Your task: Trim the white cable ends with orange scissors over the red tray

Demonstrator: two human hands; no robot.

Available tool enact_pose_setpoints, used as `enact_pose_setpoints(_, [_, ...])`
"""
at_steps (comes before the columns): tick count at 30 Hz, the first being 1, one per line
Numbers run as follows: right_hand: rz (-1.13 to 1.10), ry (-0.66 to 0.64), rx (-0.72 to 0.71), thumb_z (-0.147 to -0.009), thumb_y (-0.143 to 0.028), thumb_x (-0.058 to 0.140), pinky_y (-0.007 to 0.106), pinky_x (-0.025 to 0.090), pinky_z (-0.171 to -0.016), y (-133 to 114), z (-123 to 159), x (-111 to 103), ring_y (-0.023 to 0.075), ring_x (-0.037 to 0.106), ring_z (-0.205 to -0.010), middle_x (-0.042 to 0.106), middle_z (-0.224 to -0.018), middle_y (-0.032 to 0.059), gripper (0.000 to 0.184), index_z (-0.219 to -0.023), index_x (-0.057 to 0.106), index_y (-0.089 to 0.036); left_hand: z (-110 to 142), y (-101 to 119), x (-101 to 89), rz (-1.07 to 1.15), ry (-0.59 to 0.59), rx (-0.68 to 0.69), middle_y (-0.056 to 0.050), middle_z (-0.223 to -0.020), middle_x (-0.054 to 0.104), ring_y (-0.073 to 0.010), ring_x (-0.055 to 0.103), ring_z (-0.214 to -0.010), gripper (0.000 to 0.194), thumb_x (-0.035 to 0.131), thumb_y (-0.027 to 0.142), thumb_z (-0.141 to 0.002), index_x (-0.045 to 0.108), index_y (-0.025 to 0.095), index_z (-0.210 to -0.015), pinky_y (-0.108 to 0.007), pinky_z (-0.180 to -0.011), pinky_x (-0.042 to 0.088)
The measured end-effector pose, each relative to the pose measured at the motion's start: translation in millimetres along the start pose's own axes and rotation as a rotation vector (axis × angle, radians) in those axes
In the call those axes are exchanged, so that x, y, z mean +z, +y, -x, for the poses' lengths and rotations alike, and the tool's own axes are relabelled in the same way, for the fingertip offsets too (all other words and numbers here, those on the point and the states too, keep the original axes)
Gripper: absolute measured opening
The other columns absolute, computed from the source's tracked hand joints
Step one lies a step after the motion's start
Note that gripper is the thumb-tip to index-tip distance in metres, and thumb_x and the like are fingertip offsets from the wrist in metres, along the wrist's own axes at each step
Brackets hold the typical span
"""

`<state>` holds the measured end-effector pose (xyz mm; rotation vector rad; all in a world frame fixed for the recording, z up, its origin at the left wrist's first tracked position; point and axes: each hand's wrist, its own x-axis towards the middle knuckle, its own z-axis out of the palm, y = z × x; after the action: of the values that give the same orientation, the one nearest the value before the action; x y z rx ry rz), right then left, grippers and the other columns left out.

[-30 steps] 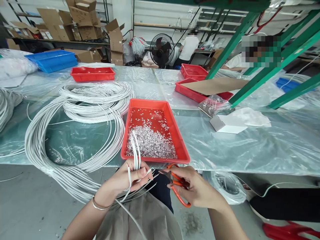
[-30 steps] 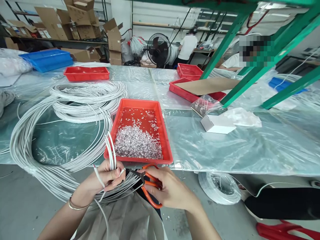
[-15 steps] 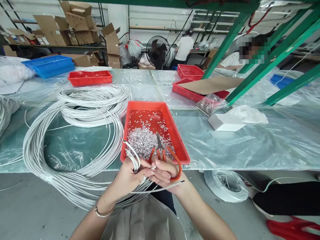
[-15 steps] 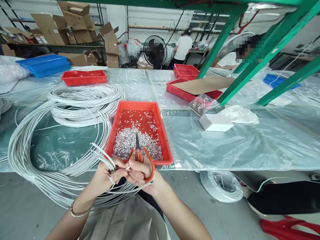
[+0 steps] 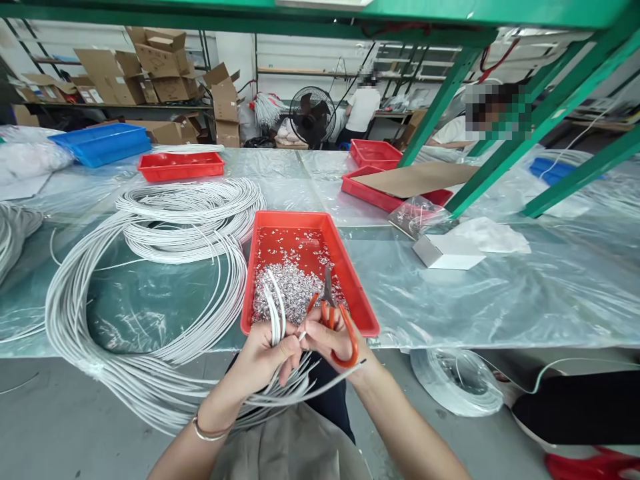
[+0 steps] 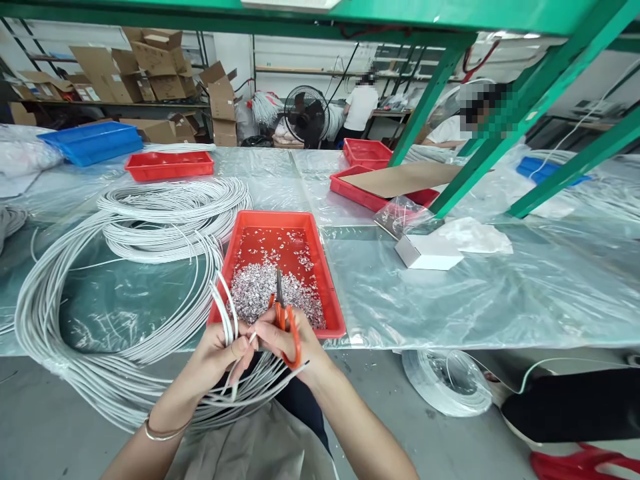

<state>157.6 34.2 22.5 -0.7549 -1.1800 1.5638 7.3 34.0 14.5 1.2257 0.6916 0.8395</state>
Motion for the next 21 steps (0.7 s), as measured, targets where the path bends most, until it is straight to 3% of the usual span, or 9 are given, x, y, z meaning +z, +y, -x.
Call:
enact_pose_setpoints(3, [0.283,0.046,-0.152,-0.071,-0.03,0.073,0.023,0.038,-0.048,-11.6,0.9,0.9,0.0101,0.046,-0.047,0.053,-0.05,-0.0022,0.02,-0.06,0.063,-0.016,0.6,-0.2,-1.6,0.145,-0.048,-0.067,0.006,-0.039,0.045,-0.0025,0.029,-0.024,0.036,0.058,0.048,-0.079,0.056,0.013,-0.073,-0.017,-0.032,0.014])
enact_pose_setpoints(9, [0.324,0.366,-0.258,-0.079,-0.041,0.062,0.022,0.031,-0.042,-19.6,-7.9,-20.5,0.0083,0.033,-0.041,0.038,-0.043,-0.0075,0.027,-0.064,0.059,-0.018,5.6,-2.4,1.1,-0.01,0.103,-0.048,0.002,-0.05,0.053,-0.0053,0.039,-0.039,0.037,0.06,0.048,-0.077,0.062,0.011,-0.079,-0.018,-0.038,0.022])
enact_pose_setpoints(12, [0.729,0.411,-0.247,-0.072,-0.038,0.068,0.022,0.028,-0.042,-22.5,-21.7,-40.2,0.008,0.031,-0.043,0.036,-0.043,-0.0068,0.034,-0.052,0.052,-0.017,6.9,-6.4,3.4,-0.135,0.142,-0.048,-0.001,-0.066,0.057,-0.0053,0.038,-0.046,0.039,0.057,0.048,-0.079,0.066,0.011,-0.083,-0.019,-0.042,0.024])
enact_pose_setpoints(14, [0.934,0.434,-0.257,-0.07,-0.036,0.069,0.023,0.026,-0.042,-26.1,-28.8,-49.3,0.0077,0.027,-0.044,0.032,-0.042,-0.007,0.042,-0.043,0.043,-0.018,8.4,-9.6,4.9,-0.168,0.148,-0.033,0.0,-0.067,0.054,-0.0052,0.036,-0.047,0.04,0.053,0.048,-0.082,0.066,0.011,-0.09,-0.019,-0.043,0.025])
enact_pose_setpoints(17, [0.954,0.371,-0.273,-0.078,-0.035,0.06,0.023,0.031,-0.044,-35.6,-27.3,-49.6,0.0092,0.033,-0.045,0.044,-0.047,-0.0038,0.033,-0.052,0.054,-0.016,12.7,-13.0,7.2,-0.128,0.103,-0.057,0.003,-0.061,0.049,-0.0049,0.032,-0.043,0.044,0.046,0.049,-0.086,0.06,0.012,-0.105,-0.019,-0.042,0.023])
enact_pose_setpoints(19, [0.938,0.233,-0.276,-0.084,-0.031,0.05,0.023,0.037,-0.048,-44.3,-17.3,-40.9,0.0107,0.04,-0.049,0.056,-0.059,0.0002,0.024,-0.076,0.066,-0.015,15.7,-13.4,9.5,-0.114,0.035,-0.086,0.004,-0.058,0.047,-0.0045,0.029,-0.042,0.044,0.041,0.049,-0.089,0.058,0.012,-0.106,-0.019,-0.04,0.022])
enact_pose_setpoints(21, [0.96,0.015,-0.277,-0.084,-0.02,0.045,0.023,0.037,-0.05,-52.9,-4.3,-28.5,0.0113,0.04,-0.05,0.059,-0.066,0.0017,0.027,-0.1,0.065,-0.014,17.0,-12.0,12.9,-0.122,-0.031,-0.106,0.005,-0.054,0.044,-0.0047,0.03,-0.042,0.043,0.039,0.048,-0.09,0.061,0.012,-0.097,-0.018,-0.04,0.023])
